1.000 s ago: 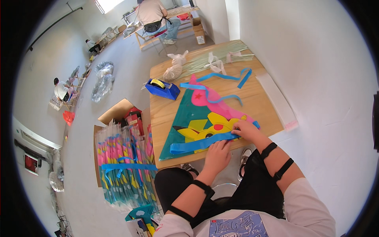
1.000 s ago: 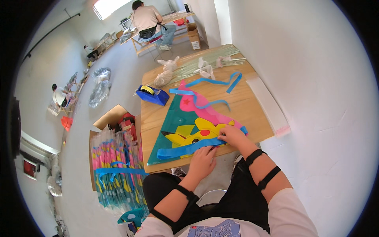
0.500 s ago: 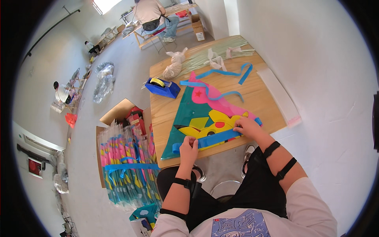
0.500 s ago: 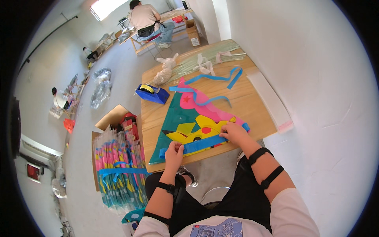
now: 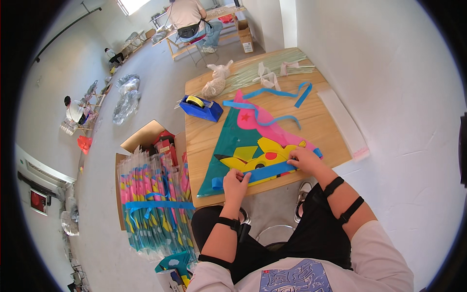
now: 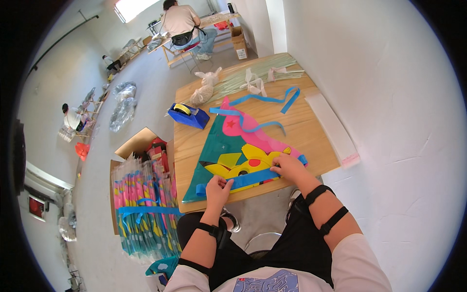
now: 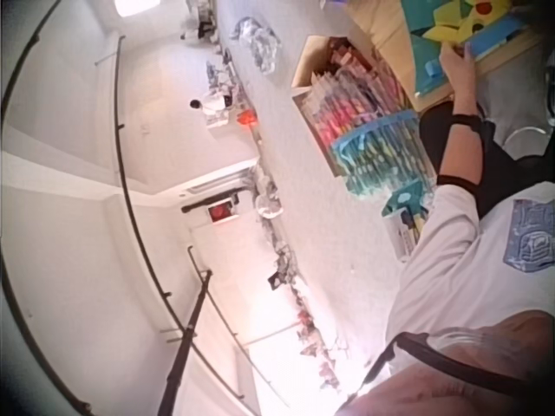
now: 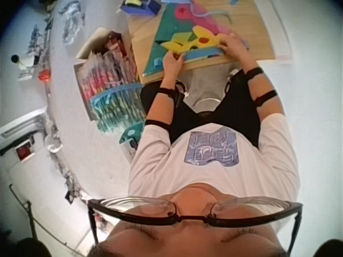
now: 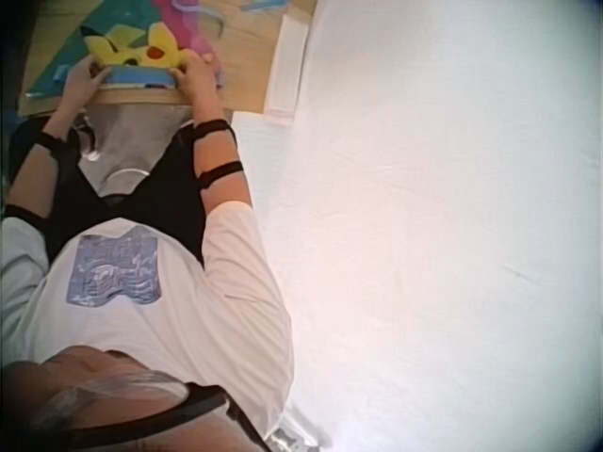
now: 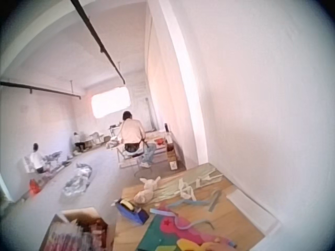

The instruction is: Assembling a Pikachu-themed kite by folding and attaching components.

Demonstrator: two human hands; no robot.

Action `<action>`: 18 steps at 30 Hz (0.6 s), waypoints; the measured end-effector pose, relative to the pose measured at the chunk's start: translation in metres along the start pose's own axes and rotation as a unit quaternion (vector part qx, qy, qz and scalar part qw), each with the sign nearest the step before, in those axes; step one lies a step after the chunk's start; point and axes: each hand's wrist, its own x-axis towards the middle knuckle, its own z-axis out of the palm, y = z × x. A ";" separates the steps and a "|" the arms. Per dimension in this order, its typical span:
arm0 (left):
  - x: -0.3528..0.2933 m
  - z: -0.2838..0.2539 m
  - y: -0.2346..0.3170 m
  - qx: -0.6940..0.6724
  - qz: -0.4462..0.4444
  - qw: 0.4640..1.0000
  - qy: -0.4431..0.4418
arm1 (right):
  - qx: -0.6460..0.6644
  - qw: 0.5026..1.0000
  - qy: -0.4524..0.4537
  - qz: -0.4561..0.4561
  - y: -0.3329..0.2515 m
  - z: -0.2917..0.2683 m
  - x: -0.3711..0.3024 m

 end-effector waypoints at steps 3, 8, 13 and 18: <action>-0.003 0.001 -0.002 0.024 0.026 0.999 0.022 | -0.002 1.000 -0.008 0.008 -0.005 -0.001 0.000; -0.011 0.001 0.007 0.062 0.055 0.995 0.058 | -0.010 1.000 -0.010 0.004 -0.003 -0.003 0.000; -0.020 0.002 0.004 0.029 0.080 0.994 0.076 | -0.006 1.000 -0.008 0.008 -0.003 -0.001 0.000; -0.025 0.000 -0.002 0.000 0.109 0.990 0.091 | -0.006 1.000 -0.008 0.003 -0.006 -0.002 0.000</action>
